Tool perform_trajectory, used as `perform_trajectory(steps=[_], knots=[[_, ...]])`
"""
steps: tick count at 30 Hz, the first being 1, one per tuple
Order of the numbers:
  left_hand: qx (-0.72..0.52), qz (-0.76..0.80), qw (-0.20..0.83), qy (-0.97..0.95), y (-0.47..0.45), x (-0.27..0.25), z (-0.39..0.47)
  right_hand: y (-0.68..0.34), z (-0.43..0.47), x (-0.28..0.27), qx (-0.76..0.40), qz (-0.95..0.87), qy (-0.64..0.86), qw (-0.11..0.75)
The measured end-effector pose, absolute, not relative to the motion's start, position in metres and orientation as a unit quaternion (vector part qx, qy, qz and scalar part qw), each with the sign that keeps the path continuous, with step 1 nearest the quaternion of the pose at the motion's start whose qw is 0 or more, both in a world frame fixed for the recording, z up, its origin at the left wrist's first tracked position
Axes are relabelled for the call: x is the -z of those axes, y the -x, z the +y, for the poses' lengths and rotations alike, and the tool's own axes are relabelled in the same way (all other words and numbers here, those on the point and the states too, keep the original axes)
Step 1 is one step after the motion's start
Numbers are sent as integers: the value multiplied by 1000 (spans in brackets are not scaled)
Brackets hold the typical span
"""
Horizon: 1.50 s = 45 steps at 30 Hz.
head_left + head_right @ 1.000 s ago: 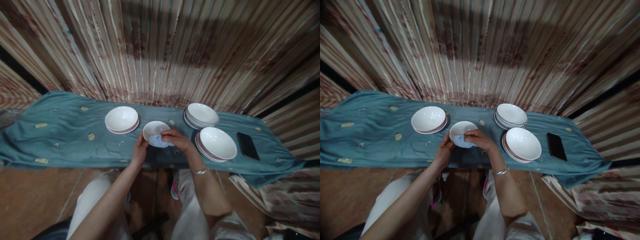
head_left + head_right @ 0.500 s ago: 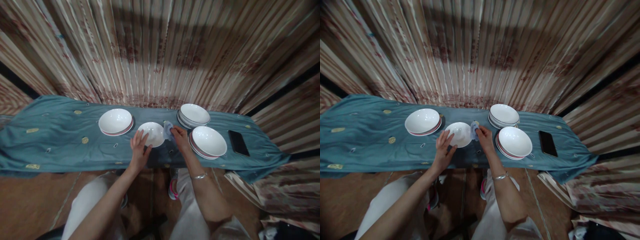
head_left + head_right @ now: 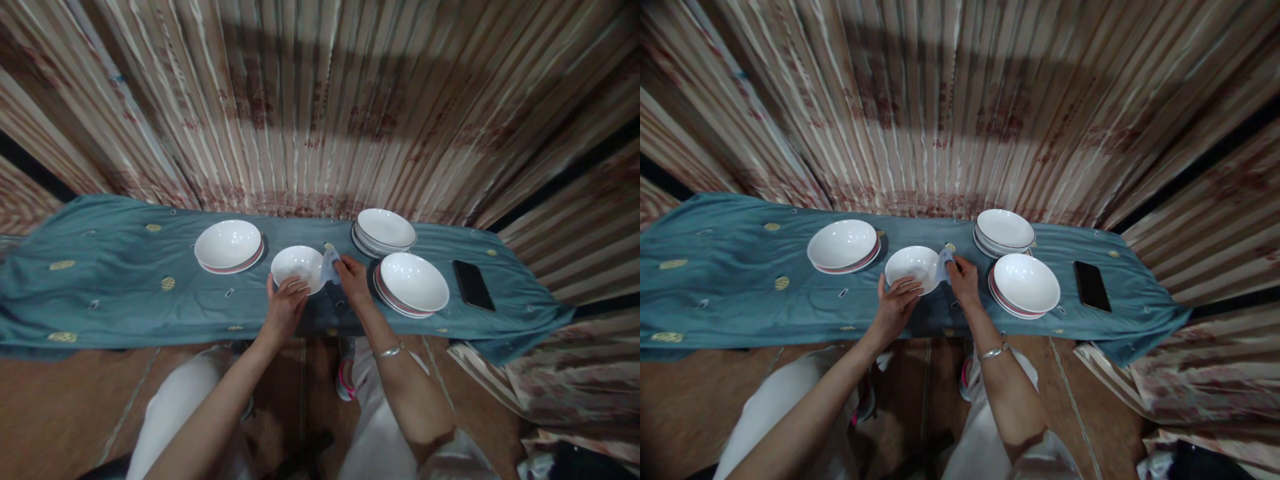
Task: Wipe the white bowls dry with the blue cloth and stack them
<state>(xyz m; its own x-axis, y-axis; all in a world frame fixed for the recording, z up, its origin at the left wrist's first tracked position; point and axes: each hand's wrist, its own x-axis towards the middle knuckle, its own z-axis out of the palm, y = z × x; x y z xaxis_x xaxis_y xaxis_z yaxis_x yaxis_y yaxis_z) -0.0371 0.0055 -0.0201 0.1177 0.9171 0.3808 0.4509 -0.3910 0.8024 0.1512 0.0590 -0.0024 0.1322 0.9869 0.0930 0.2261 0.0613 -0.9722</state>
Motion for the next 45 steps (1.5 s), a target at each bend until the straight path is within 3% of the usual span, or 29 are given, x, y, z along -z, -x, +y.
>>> perform_trajectory(steps=[12, 20, 25, 31, 37, 45], knots=[[-455, 483, 273, -696, 35, 14, 13, -150, 57, -16, -378, -443, 553, 596], [-484, 508, 281, -655, 37, 3, 17, -156, 56, -8, -234, -560, 585, 539], [-473, 528, 282, -647, 40, -2, 18, -145, 56, -1, -216, -587, 573, 529], [-544, 538, 359, -535, 39, -7, 19, -136, 53, 0, -222, -607, 553, 526], [-608, 495, 486, -386, 37, -18, 19, -130, 48, -2, -155, -636, 524, 545], [-631, 407, 616, -238, 36, -24, 19, -127, 31, -18, -47, -723, 493, 481]])
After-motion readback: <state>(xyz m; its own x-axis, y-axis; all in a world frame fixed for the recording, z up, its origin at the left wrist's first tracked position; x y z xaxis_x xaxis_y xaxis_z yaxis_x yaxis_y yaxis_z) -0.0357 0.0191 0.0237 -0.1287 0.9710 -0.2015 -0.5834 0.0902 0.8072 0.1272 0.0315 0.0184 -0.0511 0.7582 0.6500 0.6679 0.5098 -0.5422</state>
